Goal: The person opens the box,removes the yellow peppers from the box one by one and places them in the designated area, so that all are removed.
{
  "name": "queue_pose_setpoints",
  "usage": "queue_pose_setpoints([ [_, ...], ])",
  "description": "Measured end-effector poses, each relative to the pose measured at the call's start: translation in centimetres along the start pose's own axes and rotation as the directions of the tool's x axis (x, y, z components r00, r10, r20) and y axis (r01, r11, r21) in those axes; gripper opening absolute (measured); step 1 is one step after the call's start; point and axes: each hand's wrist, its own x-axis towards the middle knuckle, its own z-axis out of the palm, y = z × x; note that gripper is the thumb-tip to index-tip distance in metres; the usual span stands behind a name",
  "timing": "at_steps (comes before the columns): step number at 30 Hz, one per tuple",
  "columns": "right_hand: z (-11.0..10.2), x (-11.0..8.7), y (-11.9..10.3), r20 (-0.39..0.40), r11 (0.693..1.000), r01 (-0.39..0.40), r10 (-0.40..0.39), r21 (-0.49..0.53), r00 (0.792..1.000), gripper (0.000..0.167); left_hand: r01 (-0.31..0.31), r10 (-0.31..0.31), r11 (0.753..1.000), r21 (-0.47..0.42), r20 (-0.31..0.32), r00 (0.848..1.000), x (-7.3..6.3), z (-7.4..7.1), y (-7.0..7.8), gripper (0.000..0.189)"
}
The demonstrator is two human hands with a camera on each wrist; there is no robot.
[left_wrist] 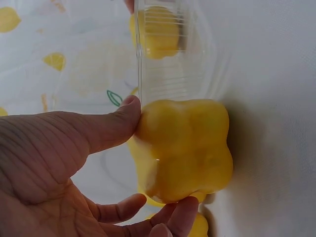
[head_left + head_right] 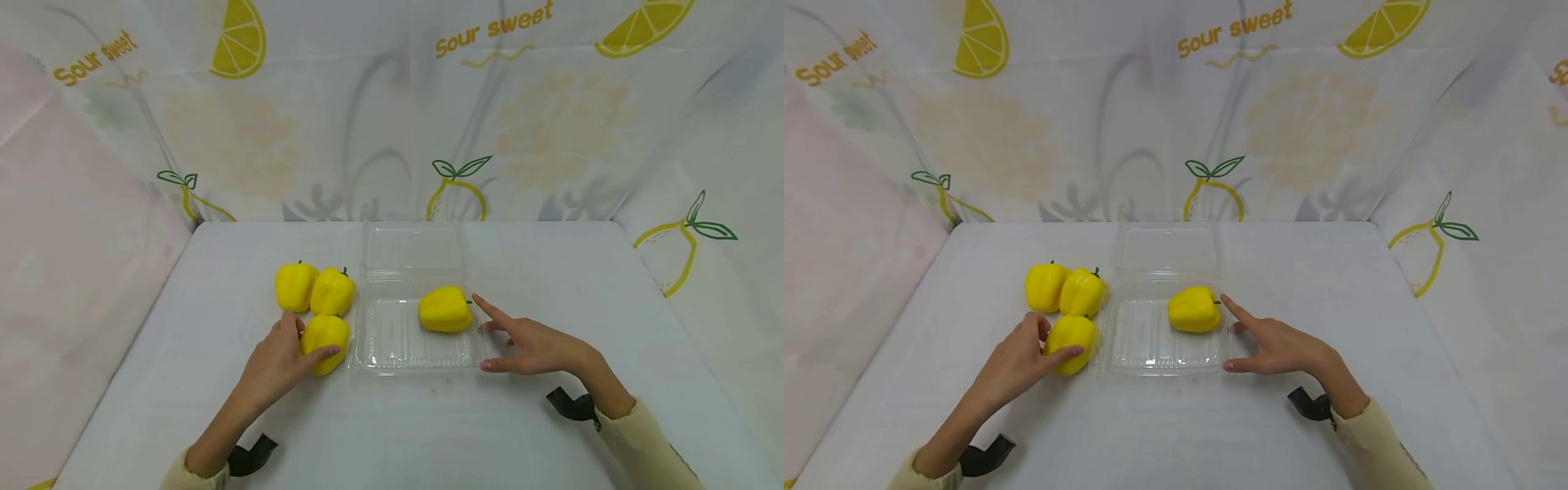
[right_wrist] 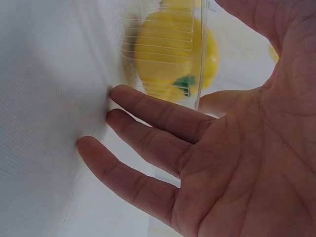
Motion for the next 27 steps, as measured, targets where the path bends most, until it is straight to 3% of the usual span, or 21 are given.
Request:
queue_pose_setpoints([
  [27, 0.07, -0.07, 0.02, -0.005, 1.0, 0.023, -0.023, 0.006, 1.0, 0.107, -0.036, 0.036, 0.999, 0.008, 0.011, 0.999, -0.05, 0.11, -0.28, 0.067],
])
